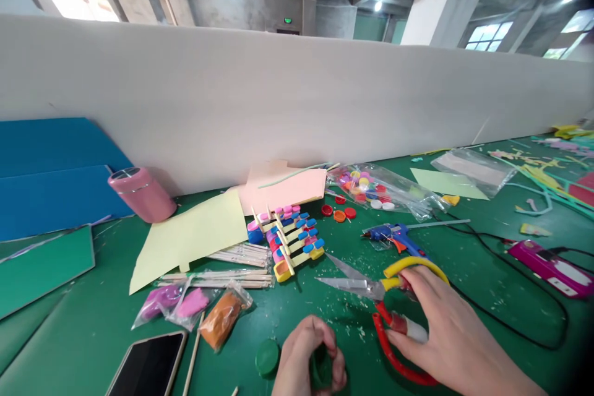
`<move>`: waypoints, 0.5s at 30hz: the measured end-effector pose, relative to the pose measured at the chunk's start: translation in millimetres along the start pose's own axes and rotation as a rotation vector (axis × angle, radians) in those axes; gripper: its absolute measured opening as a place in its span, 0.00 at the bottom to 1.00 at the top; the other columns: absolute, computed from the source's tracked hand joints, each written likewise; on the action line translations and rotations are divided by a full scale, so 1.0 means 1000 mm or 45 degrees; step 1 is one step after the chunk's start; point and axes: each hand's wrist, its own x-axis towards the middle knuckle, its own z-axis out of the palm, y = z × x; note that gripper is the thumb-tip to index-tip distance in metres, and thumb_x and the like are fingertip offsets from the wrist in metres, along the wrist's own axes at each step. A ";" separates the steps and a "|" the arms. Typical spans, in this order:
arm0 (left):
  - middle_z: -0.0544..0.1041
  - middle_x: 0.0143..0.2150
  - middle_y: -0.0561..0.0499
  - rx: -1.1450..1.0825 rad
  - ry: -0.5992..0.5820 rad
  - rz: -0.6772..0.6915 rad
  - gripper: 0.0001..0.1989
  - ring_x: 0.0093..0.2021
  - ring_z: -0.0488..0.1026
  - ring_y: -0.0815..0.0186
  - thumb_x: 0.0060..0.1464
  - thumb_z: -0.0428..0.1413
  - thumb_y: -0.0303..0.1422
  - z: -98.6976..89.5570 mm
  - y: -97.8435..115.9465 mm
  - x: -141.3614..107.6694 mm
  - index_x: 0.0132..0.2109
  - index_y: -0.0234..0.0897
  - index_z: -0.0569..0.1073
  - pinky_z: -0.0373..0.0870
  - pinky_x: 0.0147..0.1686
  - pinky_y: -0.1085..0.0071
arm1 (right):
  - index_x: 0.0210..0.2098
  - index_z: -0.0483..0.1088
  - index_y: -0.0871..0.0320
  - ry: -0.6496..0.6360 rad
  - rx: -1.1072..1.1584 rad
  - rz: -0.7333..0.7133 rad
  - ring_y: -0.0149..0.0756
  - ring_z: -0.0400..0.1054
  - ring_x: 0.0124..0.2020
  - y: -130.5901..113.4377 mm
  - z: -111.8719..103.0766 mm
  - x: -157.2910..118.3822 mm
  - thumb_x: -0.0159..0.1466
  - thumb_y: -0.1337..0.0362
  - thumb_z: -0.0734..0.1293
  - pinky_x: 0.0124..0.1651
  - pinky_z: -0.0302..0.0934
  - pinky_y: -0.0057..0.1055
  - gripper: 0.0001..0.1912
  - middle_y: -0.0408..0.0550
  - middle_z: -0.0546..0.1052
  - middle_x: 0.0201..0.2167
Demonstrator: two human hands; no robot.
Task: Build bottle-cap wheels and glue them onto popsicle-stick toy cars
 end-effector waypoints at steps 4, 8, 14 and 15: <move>0.60 0.12 0.61 0.262 0.073 0.212 0.15 0.11 0.49 0.80 0.38 0.61 0.41 0.021 0.010 0.009 0.24 0.33 0.69 0.41 0.14 0.78 | 0.48 0.57 0.60 -0.031 -0.008 -0.017 0.47 0.67 0.41 -0.010 -0.001 0.004 0.51 0.61 0.65 0.41 0.65 0.44 0.26 0.59 0.68 0.43; 0.64 0.16 0.58 0.355 0.199 0.277 0.17 0.17 0.53 0.77 0.36 0.63 0.42 0.031 0.015 0.014 0.25 0.31 0.71 0.47 0.17 0.78 | 0.47 0.58 0.62 -0.047 -0.031 -0.027 0.48 0.66 0.42 -0.016 0.003 0.004 0.50 0.61 0.65 0.41 0.65 0.44 0.26 0.59 0.68 0.43; 0.65 0.16 0.56 0.460 0.311 0.415 0.17 0.20 0.55 0.74 0.41 0.60 0.41 0.031 0.022 0.011 0.19 0.31 0.69 0.51 0.21 0.77 | 0.46 0.59 0.61 0.015 -0.063 -0.058 0.48 0.65 0.42 -0.015 0.003 0.003 0.52 0.61 0.65 0.41 0.64 0.44 0.24 0.58 0.68 0.42; 0.65 0.16 0.56 0.501 0.320 0.429 0.17 0.20 0.54 0.74 0.41 0.60 0.41 0.030 0.022 0.011 0.19 0.32 0.69 0.51 0.21 0.76 | 0.46 0.59 0.60 0.022 -0.065 -0.059 0.48 0.65 0.42 -0.014 0.002 0.003 0.52 0.61 0.65 0.41 0.64 0.44 0.23 0.57 0.68 0.42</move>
